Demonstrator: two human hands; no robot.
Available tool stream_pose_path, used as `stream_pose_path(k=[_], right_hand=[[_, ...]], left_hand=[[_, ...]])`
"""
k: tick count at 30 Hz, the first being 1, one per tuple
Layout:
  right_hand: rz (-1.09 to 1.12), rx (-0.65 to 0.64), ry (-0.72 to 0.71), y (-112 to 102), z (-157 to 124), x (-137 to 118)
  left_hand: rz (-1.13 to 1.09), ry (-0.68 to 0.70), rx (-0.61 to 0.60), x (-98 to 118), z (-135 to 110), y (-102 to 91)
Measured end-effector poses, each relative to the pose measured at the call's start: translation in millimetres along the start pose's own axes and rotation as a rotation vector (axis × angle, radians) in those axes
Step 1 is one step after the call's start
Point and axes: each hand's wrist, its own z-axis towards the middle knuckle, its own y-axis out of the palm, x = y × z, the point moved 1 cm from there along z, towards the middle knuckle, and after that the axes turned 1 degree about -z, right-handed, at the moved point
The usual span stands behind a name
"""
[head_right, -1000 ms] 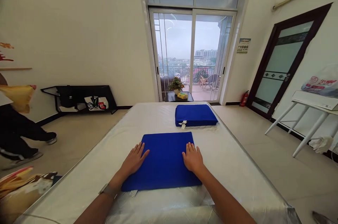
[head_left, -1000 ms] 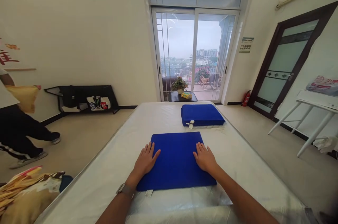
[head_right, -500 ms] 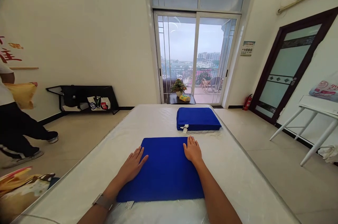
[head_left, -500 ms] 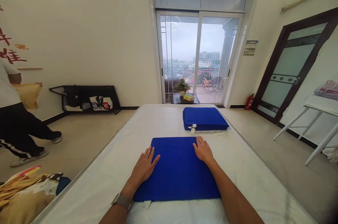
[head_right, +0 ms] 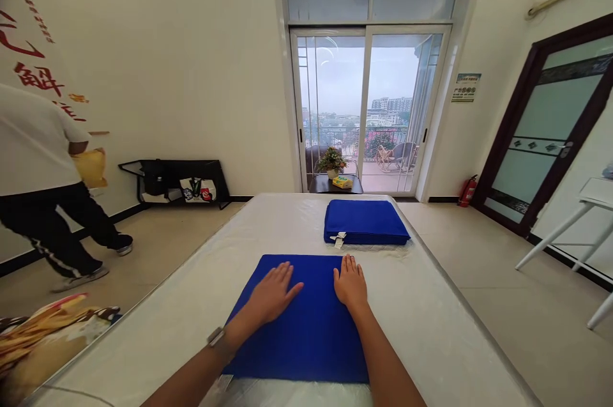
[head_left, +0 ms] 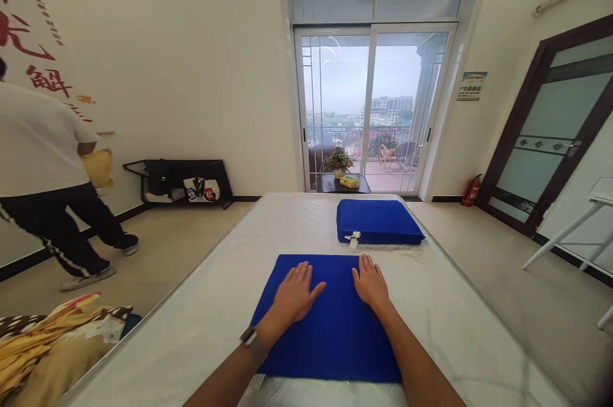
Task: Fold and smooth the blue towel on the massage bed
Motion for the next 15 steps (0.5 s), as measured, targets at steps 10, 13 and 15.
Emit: stream_pose_path(k=[10, 13, 15], right_hand=[[-0.088, -0.008, -0.035, 0.3, -1.3, 1.7], [-0.061, -0.003, -0.010, -0.7, 0.0, -0.8], [-0.047, -0.009, 0.001, -1.3, 0.3, -1.6]], left_hand=[[-0.121, 0.206, 0.057, 86.8, 69.1, 38.2], [-0.069, 0.138, 0.048, 44.8, 58.1, 40.0], [-0.046, 0.037, 0.011, 6.5, 47.6, 34.5]])
